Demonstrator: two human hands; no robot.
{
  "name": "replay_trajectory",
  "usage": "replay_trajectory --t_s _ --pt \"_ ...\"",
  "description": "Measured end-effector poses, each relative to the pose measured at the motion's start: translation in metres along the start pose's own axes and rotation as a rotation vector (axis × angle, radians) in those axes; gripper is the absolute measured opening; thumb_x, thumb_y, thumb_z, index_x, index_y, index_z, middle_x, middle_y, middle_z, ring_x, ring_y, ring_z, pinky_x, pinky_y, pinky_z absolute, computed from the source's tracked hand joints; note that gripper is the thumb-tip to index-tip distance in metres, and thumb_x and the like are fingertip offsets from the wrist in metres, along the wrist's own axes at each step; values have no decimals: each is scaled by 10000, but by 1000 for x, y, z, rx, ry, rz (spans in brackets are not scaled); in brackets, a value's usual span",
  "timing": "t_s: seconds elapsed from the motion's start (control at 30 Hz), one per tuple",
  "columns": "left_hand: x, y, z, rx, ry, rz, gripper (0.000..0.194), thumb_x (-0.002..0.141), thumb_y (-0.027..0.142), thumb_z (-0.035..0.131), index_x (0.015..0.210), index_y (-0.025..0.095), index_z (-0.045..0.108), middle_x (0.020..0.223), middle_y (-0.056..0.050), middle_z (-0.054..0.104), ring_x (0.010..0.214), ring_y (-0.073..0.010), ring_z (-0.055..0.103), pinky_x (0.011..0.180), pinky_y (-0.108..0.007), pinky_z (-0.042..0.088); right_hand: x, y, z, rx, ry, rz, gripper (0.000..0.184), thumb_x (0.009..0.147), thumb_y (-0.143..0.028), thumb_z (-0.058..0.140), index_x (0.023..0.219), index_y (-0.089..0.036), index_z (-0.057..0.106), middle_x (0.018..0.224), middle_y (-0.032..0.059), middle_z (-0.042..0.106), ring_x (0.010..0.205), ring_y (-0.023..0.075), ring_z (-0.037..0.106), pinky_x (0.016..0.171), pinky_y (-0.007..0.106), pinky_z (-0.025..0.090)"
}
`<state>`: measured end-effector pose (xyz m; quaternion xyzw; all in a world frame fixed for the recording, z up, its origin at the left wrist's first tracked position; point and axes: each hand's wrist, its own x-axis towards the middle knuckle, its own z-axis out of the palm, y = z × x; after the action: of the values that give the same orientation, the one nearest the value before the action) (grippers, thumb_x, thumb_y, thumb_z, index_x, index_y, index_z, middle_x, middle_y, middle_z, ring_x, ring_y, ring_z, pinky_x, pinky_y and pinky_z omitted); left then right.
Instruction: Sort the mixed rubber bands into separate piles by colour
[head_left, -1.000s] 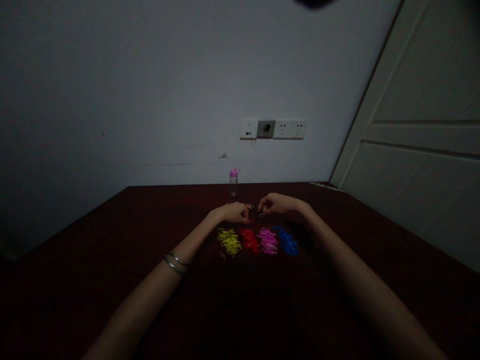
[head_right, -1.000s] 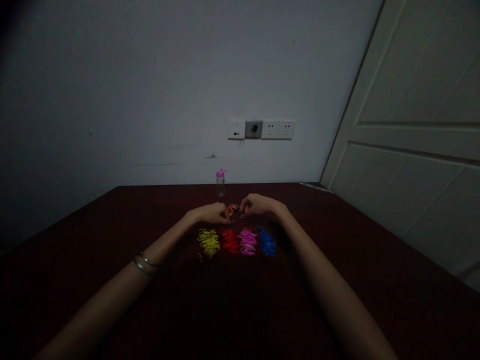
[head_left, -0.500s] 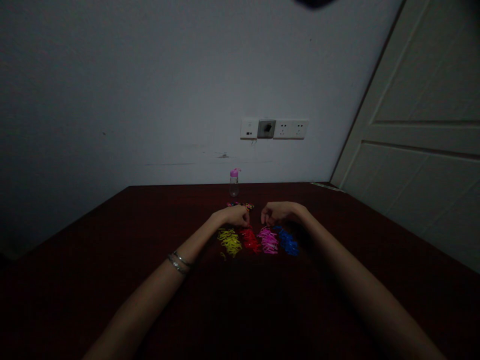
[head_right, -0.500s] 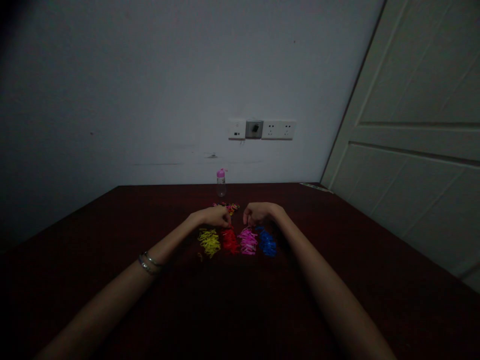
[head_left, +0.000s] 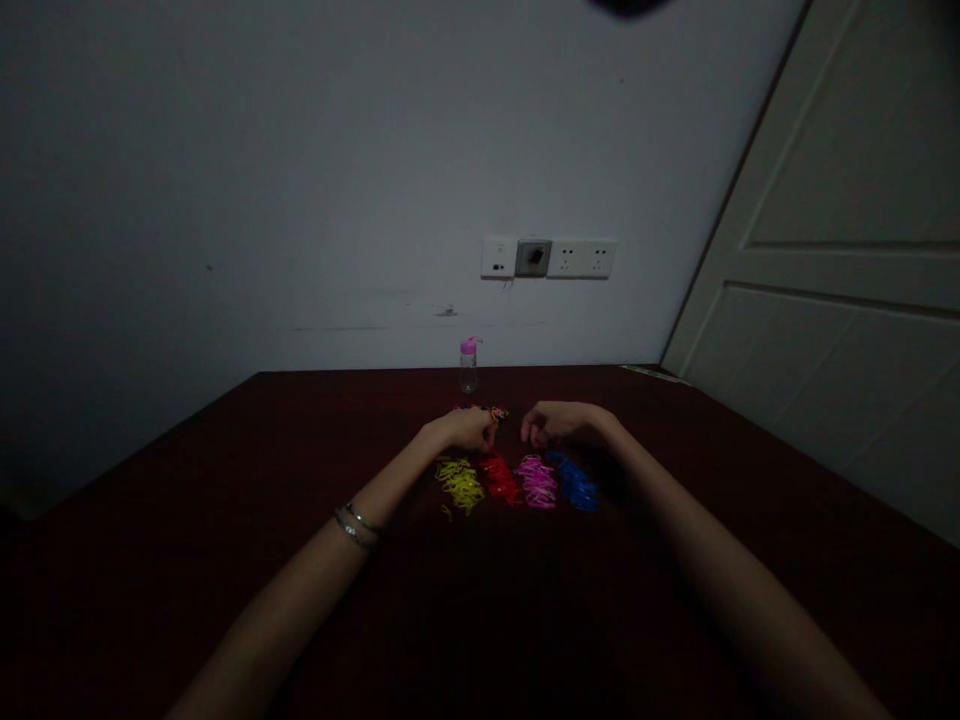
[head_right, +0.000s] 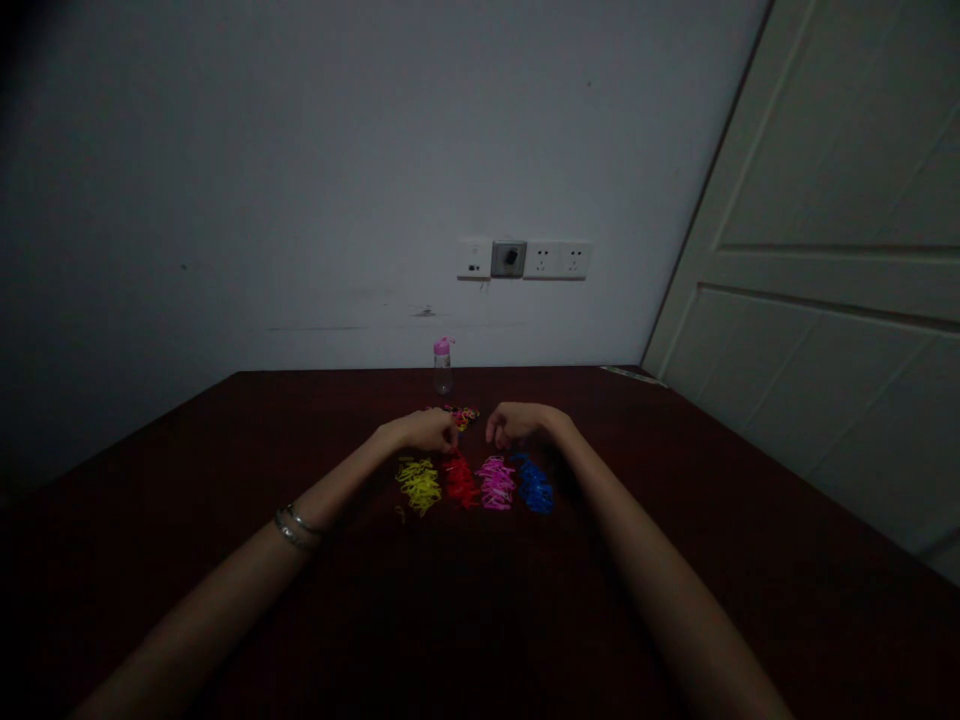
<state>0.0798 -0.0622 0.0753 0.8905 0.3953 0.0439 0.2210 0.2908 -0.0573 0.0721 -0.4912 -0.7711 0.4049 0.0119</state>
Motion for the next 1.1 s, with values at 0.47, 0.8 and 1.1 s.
replay_trajectory --t_s 0.47,0.8,1.1 --pt "-1 -62 -20 -117 357 -192 123 480 79 654 449 187 604 501 -18 557 516 -129 495 509 -218 311 -36 36 -48 -34 554 -156 272 667 -241 493 861 -121 640 802 63 647 696 148 564 637 254 431" --pt "7 -66 -11 -94 232 -132 94 510 247 685 511 166 639 478 -2 550 464 -94 451 474 -203 302 -35 119 -39 267 750 78 232 674 -261 545 837 -118 626 733 69 640 577 121 546 506 218 418" --pt "5 -66 -9 13 81 -84 126 597 145 539 651 121 651 586 -6 583 555 -96 481 545 -201 345 -27 160 -24 566 999 107 202 655 -247 604 807 -119 644 696 67 647 529 88 533 417 162 378"
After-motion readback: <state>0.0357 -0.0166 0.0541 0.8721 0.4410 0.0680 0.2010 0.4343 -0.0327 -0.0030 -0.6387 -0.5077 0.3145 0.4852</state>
